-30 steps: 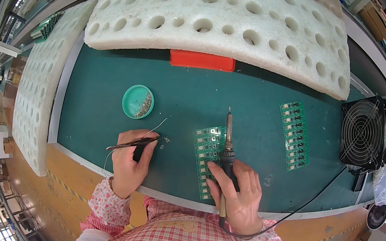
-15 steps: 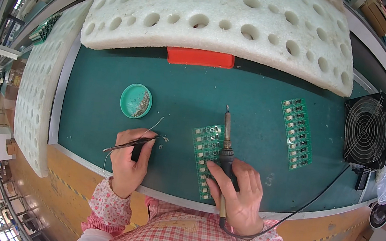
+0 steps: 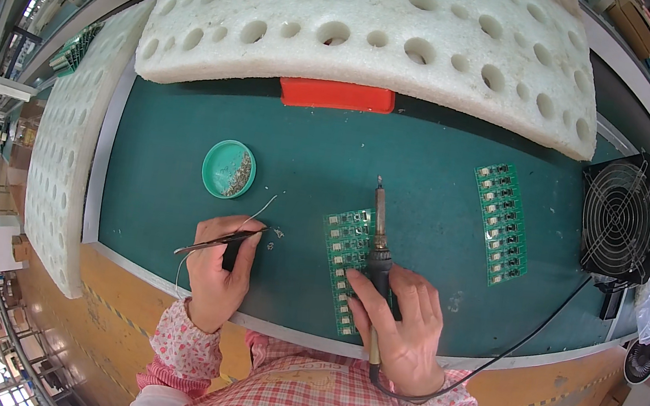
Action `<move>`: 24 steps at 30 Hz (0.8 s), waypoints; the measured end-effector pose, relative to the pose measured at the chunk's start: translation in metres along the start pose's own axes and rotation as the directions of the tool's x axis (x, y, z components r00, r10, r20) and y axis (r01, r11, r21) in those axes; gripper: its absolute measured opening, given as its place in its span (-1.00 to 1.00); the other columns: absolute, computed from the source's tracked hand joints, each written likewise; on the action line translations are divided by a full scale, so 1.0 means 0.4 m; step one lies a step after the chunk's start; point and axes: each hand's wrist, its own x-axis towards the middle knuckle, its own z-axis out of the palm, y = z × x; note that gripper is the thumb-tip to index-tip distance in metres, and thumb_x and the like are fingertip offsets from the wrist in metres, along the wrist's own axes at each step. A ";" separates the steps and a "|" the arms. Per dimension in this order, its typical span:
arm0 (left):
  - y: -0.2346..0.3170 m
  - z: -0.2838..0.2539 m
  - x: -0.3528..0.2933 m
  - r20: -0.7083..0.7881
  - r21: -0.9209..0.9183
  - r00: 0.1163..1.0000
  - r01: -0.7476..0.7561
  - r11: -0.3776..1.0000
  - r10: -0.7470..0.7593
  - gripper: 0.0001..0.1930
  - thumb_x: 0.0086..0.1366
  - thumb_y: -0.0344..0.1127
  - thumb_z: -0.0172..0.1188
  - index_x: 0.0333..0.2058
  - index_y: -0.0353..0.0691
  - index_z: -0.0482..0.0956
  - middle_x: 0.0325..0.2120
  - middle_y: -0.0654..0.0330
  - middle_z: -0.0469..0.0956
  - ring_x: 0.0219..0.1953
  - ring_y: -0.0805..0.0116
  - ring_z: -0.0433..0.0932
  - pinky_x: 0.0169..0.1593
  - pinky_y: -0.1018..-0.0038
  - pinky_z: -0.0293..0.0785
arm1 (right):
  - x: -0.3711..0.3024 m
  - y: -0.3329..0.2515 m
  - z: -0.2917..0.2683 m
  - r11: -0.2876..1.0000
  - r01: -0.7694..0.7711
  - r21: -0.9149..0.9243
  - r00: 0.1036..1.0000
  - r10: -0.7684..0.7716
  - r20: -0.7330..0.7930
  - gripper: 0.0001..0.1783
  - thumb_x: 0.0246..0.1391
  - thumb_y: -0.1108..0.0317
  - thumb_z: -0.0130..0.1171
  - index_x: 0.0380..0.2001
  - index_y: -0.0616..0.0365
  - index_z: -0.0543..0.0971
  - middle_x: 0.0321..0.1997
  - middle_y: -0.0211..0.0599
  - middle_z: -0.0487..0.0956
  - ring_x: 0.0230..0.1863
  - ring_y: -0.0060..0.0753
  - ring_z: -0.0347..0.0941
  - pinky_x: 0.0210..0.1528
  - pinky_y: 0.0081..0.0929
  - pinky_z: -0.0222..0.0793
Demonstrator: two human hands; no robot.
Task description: The person solders electronic components onto circuit board strips using a soldering iron and solder wire.
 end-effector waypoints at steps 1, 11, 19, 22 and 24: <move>-0.001 0.001 0.001 0.001 -0.004 1.000 -0.003 1.000 0.003 -0.82 0.19 -0.61 0.29 -0.23 -0.23 0.64 -0.24 0.18 0.65 -0.20 0.18 0.57 -0.10 0.37 0.47 | 0.000 0.000 -0.001 1.000 -0.002 -0.004 1.000 0.002 -0.002 -0.43 -0.13 0.42 0.46 0.05 -0.02 0.63 -0.14 -0.09 0.45 -0.15 -0.05 0.49 -0.13 -0.16 0.44; 0.056 0.040 0.075 0.104 -0.234 0.992 -0.039 0.971 0.065 -0.82 0.26 -0.64 0.22 -0.18 -0.31 0.58 -0.24 0.09 0.61 -0.31 0.28 0.62 -0.21 0.50 0.51 | 0.035 -0.018 0.005 0.996 -0.089 -0.026 0.995 0.088 -0.041 -0.40 -0.12 0.42 0.44 0.09 0.00 0.58 -0.16 -0.16 0.46 -0.20 -0.11 0.49 -0.15 -0.24 0.42; 0.066 0.083 0.079 0.149 -0.253 0.978 -0.103 0.962 0.144 -0.83 0.23 -0.63 0.23 -0.20 -0.33 0.58 -0.26 0.06 0.61 -0.26 0.14 0.61 -0.17 0.42 0.50 | 0.009 0.020 -0.020 0.994 -0.068 0.088 0.989 0.079 -0.124 -0.41 -0.14 0.44 0.45 0.06 0.03 0.60 -0.22 -0.18 0.48 -0.29 -0.17 0.48 -0.23 -0.28 0.45; 0.071 0.088 0.078 0.151 -0.185 0.975 -0.134 0.973 0.163 -0.83 0.22 -0.63 0.24 -0.22 -0.33 0.59 -0.25 0.06 0.62 -0.23 0.12 0.60 -0.15 0.36 0.50 | 0.001 0.037 -0.038 0.989 -0.083 0.118 0.987 0.098 -0.128 -0.46 -0.02 0.27 0.41 0.07 0.12 0.57 -0.26 -0.20 0.50 -0.29 -0.15 0.47 -0.24 -0.25 0.44; 0.072 0.092 0.077 0.132 -0.166 0.977 -0.144 0.976 0.167 -0.83 0.21 -0.62 0.25 -0.22 -0.32 0.60 -0.24 0.07 0.63 -0.22 0.11 0.59 -0.13 0.35 0.48 | -0.007 0.056 -0.035 0.989 -0.069 0.134 0.985 0.088 -0.149 -0.39 0.14 -0.02 0.27 0.09 0.22 0.53 -0.24 -0.19 0.53 -0.29 -0.15 0.47 -0.25 -0.24 0.44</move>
